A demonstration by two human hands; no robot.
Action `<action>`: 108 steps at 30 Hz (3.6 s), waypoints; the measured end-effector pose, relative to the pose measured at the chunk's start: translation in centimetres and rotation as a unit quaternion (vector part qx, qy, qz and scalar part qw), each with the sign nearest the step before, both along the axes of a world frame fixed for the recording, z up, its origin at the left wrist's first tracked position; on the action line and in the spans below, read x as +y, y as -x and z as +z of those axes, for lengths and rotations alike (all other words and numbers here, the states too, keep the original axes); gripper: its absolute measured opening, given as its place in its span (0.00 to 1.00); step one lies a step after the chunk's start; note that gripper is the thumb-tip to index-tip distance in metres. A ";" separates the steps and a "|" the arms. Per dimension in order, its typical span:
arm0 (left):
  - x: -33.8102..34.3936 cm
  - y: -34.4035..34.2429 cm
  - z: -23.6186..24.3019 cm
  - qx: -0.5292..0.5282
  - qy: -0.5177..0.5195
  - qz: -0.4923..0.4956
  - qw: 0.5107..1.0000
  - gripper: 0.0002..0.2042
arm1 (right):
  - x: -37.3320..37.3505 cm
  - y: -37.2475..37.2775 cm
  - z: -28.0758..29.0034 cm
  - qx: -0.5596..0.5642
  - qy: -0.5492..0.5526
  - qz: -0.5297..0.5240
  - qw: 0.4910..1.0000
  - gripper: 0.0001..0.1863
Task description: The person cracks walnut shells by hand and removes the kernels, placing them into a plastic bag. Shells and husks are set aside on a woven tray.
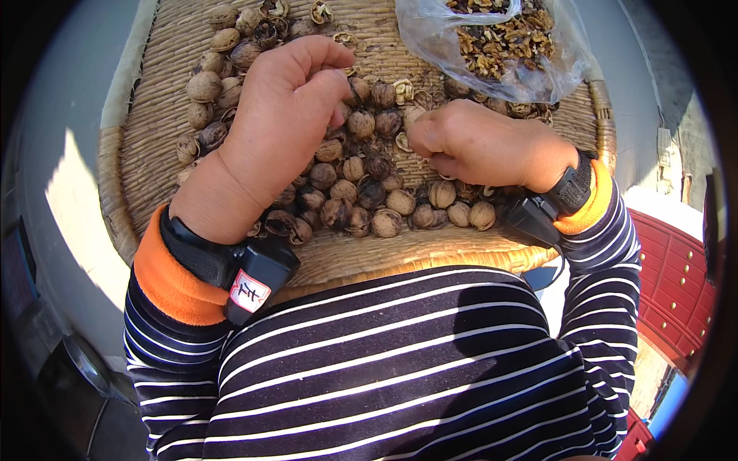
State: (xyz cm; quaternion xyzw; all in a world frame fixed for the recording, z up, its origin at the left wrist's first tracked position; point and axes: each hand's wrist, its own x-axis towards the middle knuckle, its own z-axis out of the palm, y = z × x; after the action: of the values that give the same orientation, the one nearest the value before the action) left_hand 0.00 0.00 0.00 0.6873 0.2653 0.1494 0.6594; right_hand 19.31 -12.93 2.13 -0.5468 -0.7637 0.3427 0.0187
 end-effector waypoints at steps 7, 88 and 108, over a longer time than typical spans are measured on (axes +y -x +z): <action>-1.8 -0.8 -0.1 0.013 0.330 -0.079 0.940 0.13 | 0.2 -0.6 0.7 0.149 -0.120 -0.085 0.978 0.06; -4.9 -1.0 -0.7 0.010 0.195 0.040 0.980 0.14 | -3.4 -6.0 2.5 -0.178 -0.004 -0.155 0.972 0.13; -4.2 -0.7 -1.1 0.009 0.201 -0.004 0.980 0.09 | -2.4 -2.8 3.6 -0.337 0.140 0.023 0.931 0.12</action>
State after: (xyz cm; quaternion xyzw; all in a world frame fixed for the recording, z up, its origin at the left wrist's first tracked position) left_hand 0.75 -4.23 -1.06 0.5432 0.2926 0.0842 0.7825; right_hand 22.15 -15.35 5.74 -0.6095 -0.6816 0.2417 -0.3247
